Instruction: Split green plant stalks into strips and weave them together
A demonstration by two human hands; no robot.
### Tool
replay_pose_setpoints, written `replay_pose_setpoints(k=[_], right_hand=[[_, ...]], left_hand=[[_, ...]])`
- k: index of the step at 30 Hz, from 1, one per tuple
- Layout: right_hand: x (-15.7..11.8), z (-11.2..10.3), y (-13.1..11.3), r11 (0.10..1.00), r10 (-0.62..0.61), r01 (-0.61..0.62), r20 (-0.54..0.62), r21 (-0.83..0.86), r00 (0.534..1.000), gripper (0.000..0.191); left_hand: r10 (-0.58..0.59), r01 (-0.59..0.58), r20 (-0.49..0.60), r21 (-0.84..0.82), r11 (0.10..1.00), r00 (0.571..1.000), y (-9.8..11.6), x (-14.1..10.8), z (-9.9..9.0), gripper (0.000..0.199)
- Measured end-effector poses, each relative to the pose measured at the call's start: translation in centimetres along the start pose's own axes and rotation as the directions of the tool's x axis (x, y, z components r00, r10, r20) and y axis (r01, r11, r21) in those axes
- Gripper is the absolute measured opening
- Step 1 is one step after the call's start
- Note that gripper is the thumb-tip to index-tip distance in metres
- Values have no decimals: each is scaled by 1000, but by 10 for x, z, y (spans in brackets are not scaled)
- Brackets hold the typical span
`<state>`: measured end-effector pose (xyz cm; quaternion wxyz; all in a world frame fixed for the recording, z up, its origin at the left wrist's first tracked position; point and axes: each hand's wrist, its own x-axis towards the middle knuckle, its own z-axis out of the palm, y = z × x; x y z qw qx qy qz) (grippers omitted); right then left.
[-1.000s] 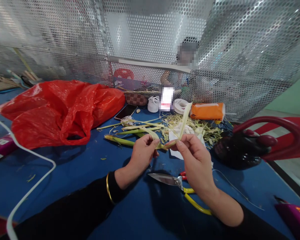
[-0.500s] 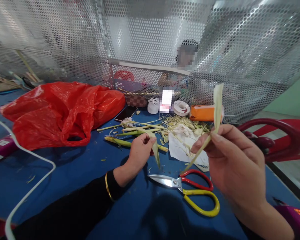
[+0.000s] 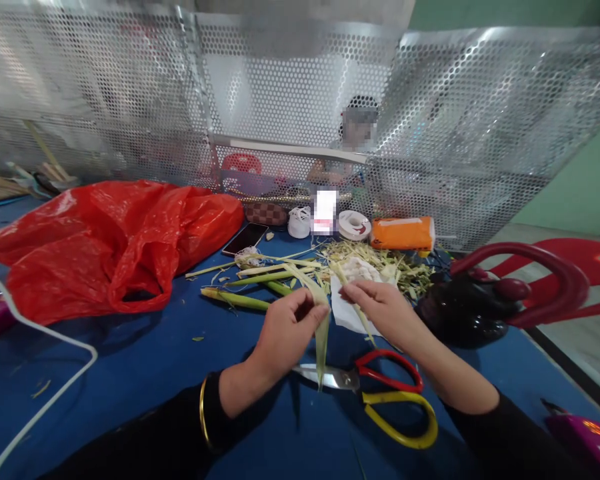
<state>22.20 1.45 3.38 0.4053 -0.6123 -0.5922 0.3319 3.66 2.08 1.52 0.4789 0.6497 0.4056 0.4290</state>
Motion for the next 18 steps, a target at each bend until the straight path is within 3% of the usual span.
replay_pose_setpoints(k=[3,7,9,13,18], right_hand=[[-7,11,-9,891,137,-183,137,416,981,31],[-11,15,-15,792,188,-189,64,581,980,24],[-13,17,-18,796,176,-173,51,580,983,22],[-21,30,-20,851,130,-178,130,494,983,18],[-28,44,-15,895,103,-177,196,410,975,12]], left_hand=[[2,3,220,-23,1000,976,5,-9,5,17],[-71,96,379,-48,994,923,8,-12,7,20],[-100,158,335,-152,976,937,7,-9,5,25],[-203,217,77,-295,931,976,6,3,-2,35],[-239,229,5,-318,920,971,4,7,-6,25]])
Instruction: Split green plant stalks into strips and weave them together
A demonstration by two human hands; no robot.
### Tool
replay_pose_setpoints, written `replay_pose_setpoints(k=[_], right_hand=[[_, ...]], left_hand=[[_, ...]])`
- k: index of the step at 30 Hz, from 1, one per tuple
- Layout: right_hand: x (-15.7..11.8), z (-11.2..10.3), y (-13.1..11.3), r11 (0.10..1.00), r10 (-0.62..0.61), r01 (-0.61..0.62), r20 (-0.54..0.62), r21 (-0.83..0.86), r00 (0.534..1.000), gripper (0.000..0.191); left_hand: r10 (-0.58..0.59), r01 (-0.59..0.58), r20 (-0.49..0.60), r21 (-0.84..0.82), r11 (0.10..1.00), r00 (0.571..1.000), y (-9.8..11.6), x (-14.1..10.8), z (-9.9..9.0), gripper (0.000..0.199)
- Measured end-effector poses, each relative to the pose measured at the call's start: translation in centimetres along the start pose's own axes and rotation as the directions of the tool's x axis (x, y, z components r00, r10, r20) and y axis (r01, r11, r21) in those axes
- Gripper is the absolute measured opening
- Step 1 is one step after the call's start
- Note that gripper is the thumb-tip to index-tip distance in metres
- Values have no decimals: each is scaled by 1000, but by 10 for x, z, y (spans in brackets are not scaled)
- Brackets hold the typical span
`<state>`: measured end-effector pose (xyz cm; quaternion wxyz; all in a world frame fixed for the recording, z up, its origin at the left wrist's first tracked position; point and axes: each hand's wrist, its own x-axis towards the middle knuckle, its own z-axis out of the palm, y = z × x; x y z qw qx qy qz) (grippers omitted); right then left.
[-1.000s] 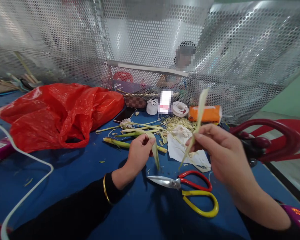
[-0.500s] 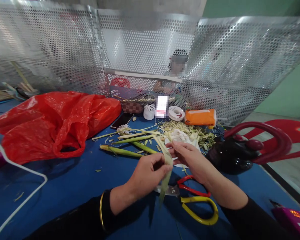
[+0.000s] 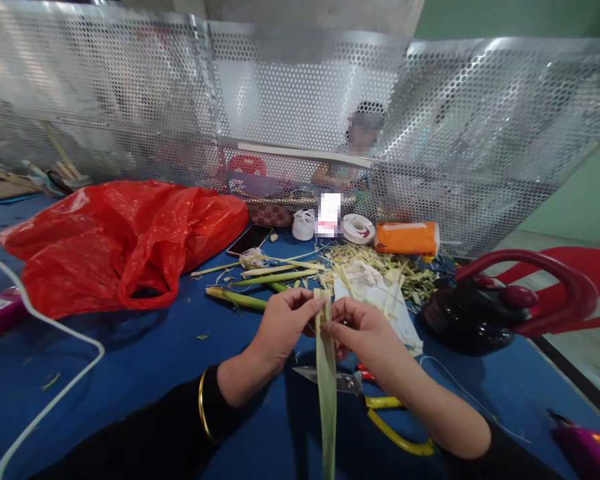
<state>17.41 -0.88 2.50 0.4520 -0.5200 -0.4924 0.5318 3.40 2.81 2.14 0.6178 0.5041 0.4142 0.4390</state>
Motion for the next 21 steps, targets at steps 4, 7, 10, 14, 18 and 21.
replay_pose_setpoints(k=[4,7,10,14,18,21], right_hand=[[1,-2,-3,999,-21,17,-67,-51,998,15],[1,-5,-8,992,-89,78,-116,-97,989,15],[1,-7,-9,988,-116,102,-120,-116,986,14],[2,-7,-7,987,-107,97,-77,-125,991,15],[2,-6,-6,987,-122,110,-111,-115,986,17],[2,-5,-4,987,-135,122,-125,-106,983,17]], left_hand=[[21,-21,-4,46,999,1000,0,-2,2,20],[46,-48,23,111,993,999,3,-4,3,18],[61,-66,35,159,985,997,4,-5,4,20],[66,-71,30,194,978,997,1,-5,4,21],[123,-132,52,244,961,991,-2,-5,4,20],[123,-135,63,253,958,990,-3,-5,4,20]])
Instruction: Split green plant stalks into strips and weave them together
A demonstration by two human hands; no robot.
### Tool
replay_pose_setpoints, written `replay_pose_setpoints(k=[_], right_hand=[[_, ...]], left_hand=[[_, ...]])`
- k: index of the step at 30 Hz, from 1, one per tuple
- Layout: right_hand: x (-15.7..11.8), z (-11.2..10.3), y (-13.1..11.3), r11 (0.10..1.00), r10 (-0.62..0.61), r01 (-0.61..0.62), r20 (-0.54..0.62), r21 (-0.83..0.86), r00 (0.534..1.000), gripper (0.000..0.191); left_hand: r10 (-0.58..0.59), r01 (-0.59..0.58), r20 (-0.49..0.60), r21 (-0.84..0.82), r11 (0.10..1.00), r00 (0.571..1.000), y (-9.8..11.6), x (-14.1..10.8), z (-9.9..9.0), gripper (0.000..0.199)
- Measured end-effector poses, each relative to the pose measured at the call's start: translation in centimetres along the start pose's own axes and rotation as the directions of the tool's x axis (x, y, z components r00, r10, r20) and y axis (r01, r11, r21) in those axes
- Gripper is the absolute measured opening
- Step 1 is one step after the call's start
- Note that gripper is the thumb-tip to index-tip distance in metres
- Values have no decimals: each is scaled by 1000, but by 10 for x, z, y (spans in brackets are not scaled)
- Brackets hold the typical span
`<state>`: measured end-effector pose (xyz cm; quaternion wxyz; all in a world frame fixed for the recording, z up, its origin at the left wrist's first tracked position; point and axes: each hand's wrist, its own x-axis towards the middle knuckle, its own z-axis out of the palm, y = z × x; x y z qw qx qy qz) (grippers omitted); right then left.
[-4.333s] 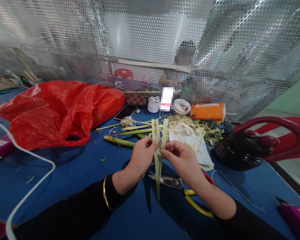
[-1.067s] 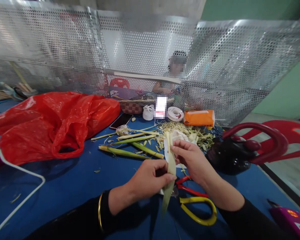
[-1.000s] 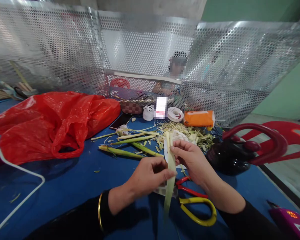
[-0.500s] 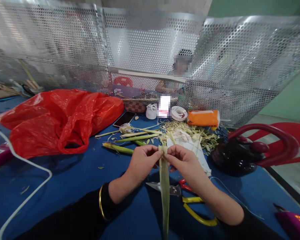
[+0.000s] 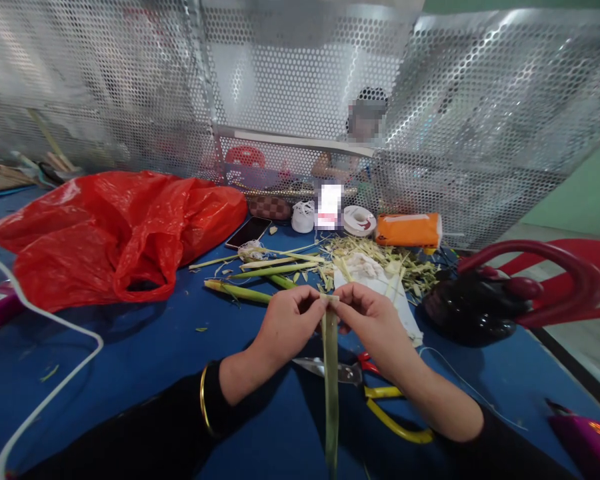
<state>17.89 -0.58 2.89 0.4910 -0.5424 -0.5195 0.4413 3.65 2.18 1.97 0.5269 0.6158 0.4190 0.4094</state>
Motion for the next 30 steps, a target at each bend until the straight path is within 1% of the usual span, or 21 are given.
replay_pose_setpoints(k=[3,5,9,12,16,22,26,30], right_hand=[[0,1,3,1000,-15,15,11,-16,1000,16],[1,1,4,1000,0,1,9,-14,1000,16],[0,1,4,997,56,-56,0,56,998,14],[-1,2,2,992,63,-60,-24,113,998,13],[-3,4,0,987,73,-64,-56,148,996,14],[-2,5,-1,980,97,-82,-77,179,992,15],[-1,5,-1,979,100,-83,-84,187,991,16],[-1,4,-1,981,93,-79,-72,175,993,16]], left_hand=[[-10,10,6,20,1000,1000,-1,1,0,21],[2,-2,11,50,999,1000,-3,2,0,21],[32,-34,25,97,995,999,-5,2,-1,21],[61,-63,20,105,992,998,-4,1,-1,20],[86,-85,-1,92,992,996,-3,0,0,18],[59,-59,1,103,993,998,-2,1,0,20],[30,-33,34,81,996,999,-3,2,-1,22],[45,-50,52,96,994,998,-5,2,-1,21]])
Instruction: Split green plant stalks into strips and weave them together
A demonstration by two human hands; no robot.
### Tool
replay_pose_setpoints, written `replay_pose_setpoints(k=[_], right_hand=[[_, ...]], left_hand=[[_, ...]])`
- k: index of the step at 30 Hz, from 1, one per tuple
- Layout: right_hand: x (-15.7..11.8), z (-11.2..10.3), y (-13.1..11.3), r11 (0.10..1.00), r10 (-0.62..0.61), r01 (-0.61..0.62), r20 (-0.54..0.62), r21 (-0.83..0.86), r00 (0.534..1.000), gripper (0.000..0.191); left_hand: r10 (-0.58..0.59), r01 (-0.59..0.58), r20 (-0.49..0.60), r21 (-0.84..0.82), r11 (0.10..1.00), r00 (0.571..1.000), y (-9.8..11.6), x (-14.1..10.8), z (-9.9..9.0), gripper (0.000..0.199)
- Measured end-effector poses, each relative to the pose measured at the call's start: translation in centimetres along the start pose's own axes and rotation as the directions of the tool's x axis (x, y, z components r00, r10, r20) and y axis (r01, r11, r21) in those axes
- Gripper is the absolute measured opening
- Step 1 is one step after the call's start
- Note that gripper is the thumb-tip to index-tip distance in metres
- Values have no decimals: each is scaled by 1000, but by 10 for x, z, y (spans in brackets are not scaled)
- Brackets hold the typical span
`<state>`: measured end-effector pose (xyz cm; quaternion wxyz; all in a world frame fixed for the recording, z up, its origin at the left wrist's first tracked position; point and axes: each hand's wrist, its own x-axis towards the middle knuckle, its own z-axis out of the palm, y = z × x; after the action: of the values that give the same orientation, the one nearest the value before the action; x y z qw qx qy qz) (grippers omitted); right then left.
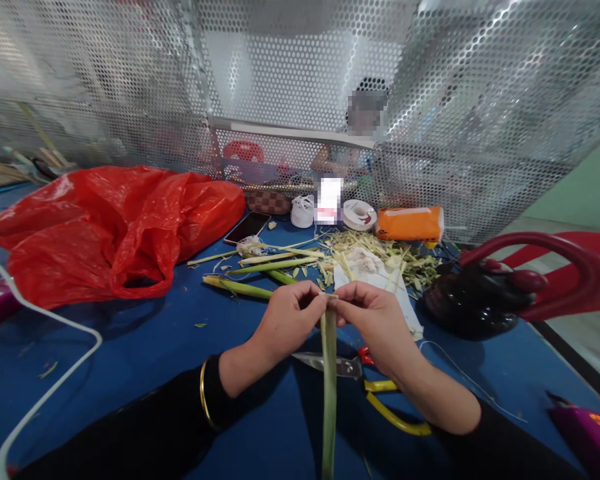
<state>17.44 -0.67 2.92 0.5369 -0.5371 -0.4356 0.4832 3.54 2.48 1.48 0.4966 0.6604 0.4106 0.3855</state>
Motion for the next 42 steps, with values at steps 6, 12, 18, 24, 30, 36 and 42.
replay_pose_setpoints(k=[6,12,18,24,30,36,42], right_hand=[[-1,-1,0,1000,-9,9,11,-4,1000,17],[0,0,2,1000,12,-13,55,13,998,21],[0,1,3,999,-32,32,75,-1,997,15],[2,-2,8,998,23,-16,115,-64,993,16],[3,-2,13,994,31,-21,99,-104,995,16],[3,-2,12,989,27,-11,110,-146,994,14],[4,-2,10,988,-34,38,30,-147,999,17]], left_hand=[[-26,26,-4,-48,999,1000,4,0,1,21],[-46,45,-56,-8,999,997,4,0,0,22],[-102,100,-20,-88,991,995,0,1,2,24],[-123,117,-61,-87,989,991,-1,2,3,24],[-131,118,-92,-137,984,987,-3,2,4,24],[-143,124,-83,-199,972,986,-2,3,2,25],[-199,183,-41,-244,952,979,4,0,5,16]])
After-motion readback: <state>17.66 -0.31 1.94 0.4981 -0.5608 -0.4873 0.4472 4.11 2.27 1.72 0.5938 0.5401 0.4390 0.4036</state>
